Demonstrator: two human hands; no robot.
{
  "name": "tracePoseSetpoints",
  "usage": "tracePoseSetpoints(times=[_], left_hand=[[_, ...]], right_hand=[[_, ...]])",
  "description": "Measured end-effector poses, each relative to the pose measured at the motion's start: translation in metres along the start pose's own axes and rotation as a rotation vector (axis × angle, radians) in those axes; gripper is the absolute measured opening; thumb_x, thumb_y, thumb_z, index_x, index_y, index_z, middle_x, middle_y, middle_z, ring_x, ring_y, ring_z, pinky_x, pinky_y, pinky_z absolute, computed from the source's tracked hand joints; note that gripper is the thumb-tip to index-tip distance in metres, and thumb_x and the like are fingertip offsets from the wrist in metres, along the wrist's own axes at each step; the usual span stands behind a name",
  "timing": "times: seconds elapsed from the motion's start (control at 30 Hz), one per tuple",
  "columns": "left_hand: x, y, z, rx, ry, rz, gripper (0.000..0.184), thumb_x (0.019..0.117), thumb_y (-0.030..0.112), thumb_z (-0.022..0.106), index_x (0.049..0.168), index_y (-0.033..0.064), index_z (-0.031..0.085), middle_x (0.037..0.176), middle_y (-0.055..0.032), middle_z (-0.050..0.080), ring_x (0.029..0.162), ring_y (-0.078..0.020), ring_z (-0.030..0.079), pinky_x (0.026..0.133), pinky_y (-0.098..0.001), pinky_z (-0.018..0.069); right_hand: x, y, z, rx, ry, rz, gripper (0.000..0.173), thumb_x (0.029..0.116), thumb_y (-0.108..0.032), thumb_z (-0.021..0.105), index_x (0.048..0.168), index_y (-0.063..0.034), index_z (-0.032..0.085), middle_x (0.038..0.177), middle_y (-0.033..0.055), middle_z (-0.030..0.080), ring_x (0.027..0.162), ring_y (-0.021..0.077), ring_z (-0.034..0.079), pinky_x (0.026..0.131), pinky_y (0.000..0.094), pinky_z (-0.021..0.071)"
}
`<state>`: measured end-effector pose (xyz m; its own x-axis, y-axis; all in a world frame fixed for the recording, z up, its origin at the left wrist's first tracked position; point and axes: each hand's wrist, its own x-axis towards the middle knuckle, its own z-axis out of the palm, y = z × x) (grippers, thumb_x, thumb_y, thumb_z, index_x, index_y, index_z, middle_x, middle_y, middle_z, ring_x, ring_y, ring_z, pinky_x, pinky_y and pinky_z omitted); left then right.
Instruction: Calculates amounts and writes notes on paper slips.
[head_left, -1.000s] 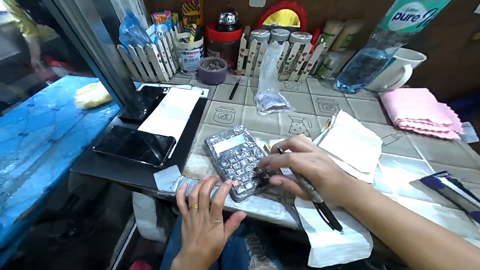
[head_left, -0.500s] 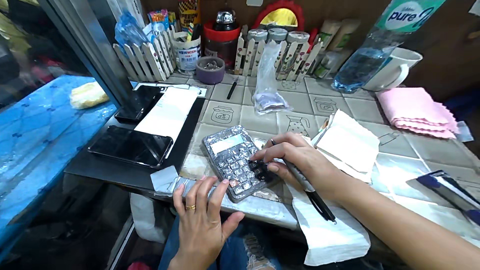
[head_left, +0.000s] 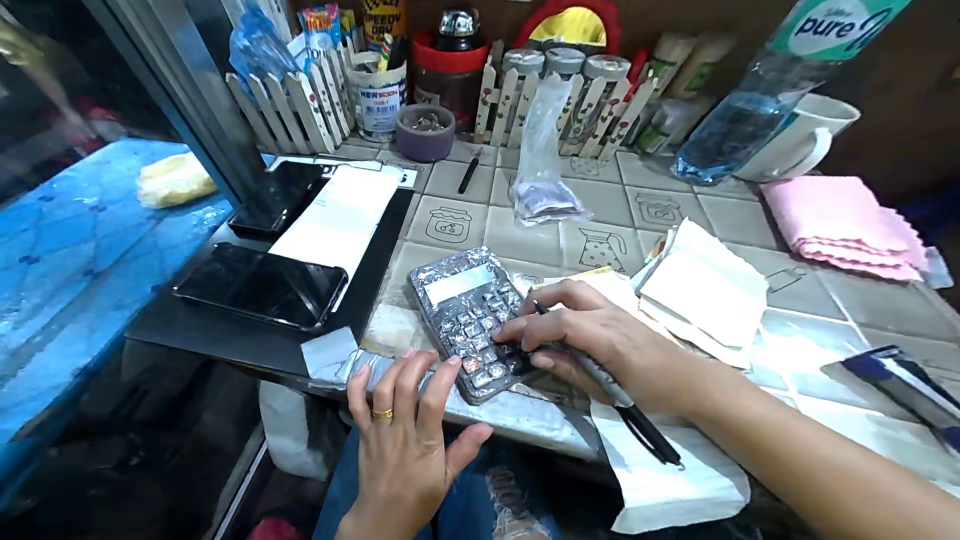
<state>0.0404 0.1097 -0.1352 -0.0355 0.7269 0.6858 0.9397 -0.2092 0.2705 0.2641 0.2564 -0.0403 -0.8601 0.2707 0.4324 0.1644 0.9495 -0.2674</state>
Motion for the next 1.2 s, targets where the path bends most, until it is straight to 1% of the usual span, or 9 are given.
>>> tracePoseSetpoints(times=[0.07,0.23,0.4,0.5,0.57,0.67,1.0,1.2], left_hand=[[0.000,0.000,0.000,0.001,0.002,0.001,0.064,0.0999,0.068,0.039,0.145,0.0240,0.048,0.146,-0.0056,0.050,0.144,-0.0217,0.039,0.122,-0.0574,0.0138],[0.000,0.000,0.001,0.003,0.004,-0.001,0.064,0.0998,0.068,0.040,0.145,0.0242,0.048,0.146,-0.0049,0.051,0.144,-0.0216,0.039,0.122,-0.0577,0.0138],[-0.001,0.000,0.002,0.001,0.015,0.004,0.063,0.1002,0.068,0.039,0.145,0.0248,0.049,0.146,-0.0051,0.050,0.144,-0.0219,0.039,0.122,-0.0574,0.0137],[-0.002,-0.002,0.003,-0.015,0.027,0.014,0.059,0.1006,0.067,0.039,0.144,0.0286,0.050,0.147,-0.0039,0.050,0.145,-0.0216,0.038,0.122,-0.0574,0.0139],[-0.002,-0.004,0.005,-0.027,0.046,0.019,0.055,0.1006,0.067,0.040,0.143,0.0337,0.052,0.146,-0.0015,0.050,0.145,-0.0195,0.037,0.121,-0.0571,0.0141],[-0.002,-0.005,0.007,-0.021,0.055,0.029,0.051,0.1010,0.067,0.037,0.140,0.0384,0.053,0.147,0.0003,0.049,0.146,-0.0180,0.036,0.121,-0.0568,0.0140],[-0.004,-0.008,0.011,-0.039,0.099,0.044,0.050,0.1014,0.067,0.035,0.136,0.0376,0.057,0.145,0.0023,0.052,0.145,-0.0162,0.038,0.121,-0.0550,0.0138],[-0.005,-0.009,0.014,-0.043,0.121,0.055,0.049,0.1012,0.068,0.035,0.133,0.0384,0.057,0.144,0.0040,0.052,0.144,-0.0146,0.038,0.121,-0.0543,0.0145]], right_hand=[[0.000,-0.001,-0.001,-0.004,0.006,-0.010,0.024,0.1056,-0.031,0.049,0.110,-0.0171,0.068,0.117,-0.0076,0.071,0.121,0.0154,0.057,0.102,0.0364,0.0443],[-0.001,0.001,-0.004,0.017,0.065,-0.014,0.023,0.1065,-0.031,0.050,0.110,-0.0151,0.066,0.117,-0.0040,0.071,0.120,0.0168,0.058,0.104,0.0364,0.0451],[-0.001,0.001,-0.002,-0.007,0.050,-0.021,0.025,0.1065,-0.032,0.049,0.109,-0.0153,0.067,0.118,-0.0047,0.071,0.121,0.0171,0.058,0.104,0.0366,0.0454],[-0.001,0.002,-0.003,-0.016,0.039,-0.025,0.025,0.1065,-0.034,0.049,0.110,-0.0165,0.067,0.119,-0.0058,0.071,0.120,0.0156,0.058,0.102,0.0350,0.0455],[-0.002,0.002,-0.003,-0.023,0.029,-0.027,0.025,0.1062,-0.035,0.049,0.111,-0.0178,0.067,0.117,-0.0070,0.071,0.119,0.0137,0.058,0.101,0.0334,0.0458],[-0.002,0.003,-0.002,-0.022,0.019,-0.034,0.027,0.1058,-0.036,0.049,0.111,-0.0177,0.068,0.117,-0.0067,0.071,0.119,0.0136,0.058,0.101,0.0336,0.0465],[-0.004,0.004,-0.002,-0.011,0.029,-0.049,0.027,0.1054,-0.036,0.050,0.110,-0.0176,0.069,0.117,-0.0068,0.071,0.119,0.0140,0.059,0.101,0.0332,0.0467],[-0.003,0.004,-0.002,-0.017,0.028,-0.050,0.029,0.1056,-0.036,0.050,0.114,-0.0170,0.069,0.116,-0.0061,0.072,0.118,0.0146,0.059,0.099,0.0332,0.0476]])
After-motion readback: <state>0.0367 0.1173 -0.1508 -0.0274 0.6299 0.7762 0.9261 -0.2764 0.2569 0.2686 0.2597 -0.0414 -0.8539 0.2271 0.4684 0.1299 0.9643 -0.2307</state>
